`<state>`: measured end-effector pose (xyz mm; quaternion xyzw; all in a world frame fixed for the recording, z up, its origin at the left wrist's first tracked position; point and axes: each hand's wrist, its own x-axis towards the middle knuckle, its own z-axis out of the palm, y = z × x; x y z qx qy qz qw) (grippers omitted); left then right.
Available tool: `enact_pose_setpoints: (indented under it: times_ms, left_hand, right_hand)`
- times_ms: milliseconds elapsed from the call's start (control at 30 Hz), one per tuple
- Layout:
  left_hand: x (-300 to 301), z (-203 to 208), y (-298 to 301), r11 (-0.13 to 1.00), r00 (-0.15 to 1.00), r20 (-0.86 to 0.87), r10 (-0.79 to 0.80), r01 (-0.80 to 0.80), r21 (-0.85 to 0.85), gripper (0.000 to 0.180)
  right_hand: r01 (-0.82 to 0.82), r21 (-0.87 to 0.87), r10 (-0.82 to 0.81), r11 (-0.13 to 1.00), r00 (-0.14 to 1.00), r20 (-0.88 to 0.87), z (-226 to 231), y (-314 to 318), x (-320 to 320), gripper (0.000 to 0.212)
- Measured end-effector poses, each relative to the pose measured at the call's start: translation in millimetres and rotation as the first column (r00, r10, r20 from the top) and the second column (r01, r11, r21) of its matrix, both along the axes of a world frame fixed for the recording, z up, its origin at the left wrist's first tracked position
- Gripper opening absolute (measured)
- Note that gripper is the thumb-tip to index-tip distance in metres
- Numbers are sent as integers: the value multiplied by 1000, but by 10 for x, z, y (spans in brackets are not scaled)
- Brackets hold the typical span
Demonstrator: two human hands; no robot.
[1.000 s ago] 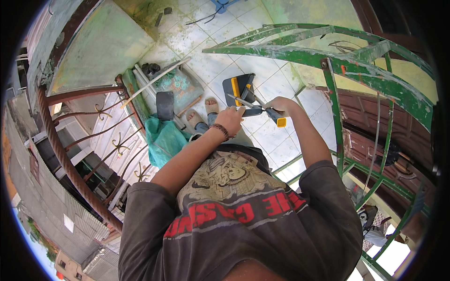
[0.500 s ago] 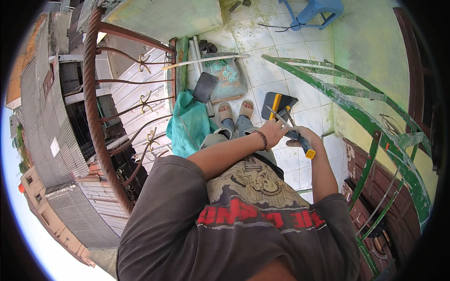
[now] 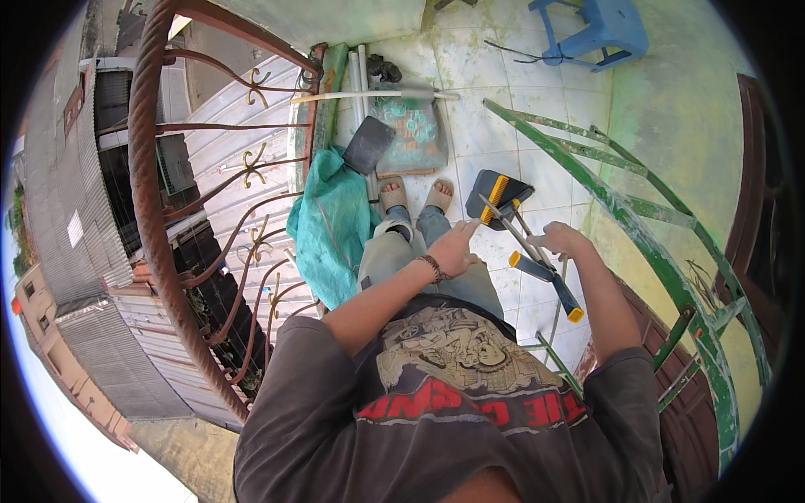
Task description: The person sweeps debris on a tiled floor using a broom and dustpan, then scrapes residue from the floor with a hand tool. The person moves a plastic stool and continues sweeping and scraping the floor area.
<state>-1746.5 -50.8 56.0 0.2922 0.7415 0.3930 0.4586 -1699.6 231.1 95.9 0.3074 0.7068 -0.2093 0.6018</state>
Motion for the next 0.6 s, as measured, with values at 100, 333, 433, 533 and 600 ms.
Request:
enact_pose_setpoints:
  times_ms: [100,333,433,533,600]
  left_hand:
    - [-218,-1031,-836,937,983,16,182,-168,-307,60]
    - [-488,-3035,-2179,529,855,-148,498,-435,-729,55]
    - [-854,-3386,-2004,614,810,-104,577,-515,-598,54]
    - [-1137,-3990,-1886,655,783,-147,604,-593,-468,55]
    - [-1287,-4503,-1947,698,839,-250,482,-541,-469,57]
  right_hand:
    - [-267,-130,252,955,960,-122,-271,-243,-644,68]
    - [-108,-76,121,991,970,209,-2347,-862,-1684,49]
    - [314,-73,-303,947,943,137,-3488,-1195,-1438,43]
    - [656,-75,-654,751,754,60,-4407,-1654,-1115,40]
    - [824,-88,-825,559,564,38,-4933,-1982,-917,40]
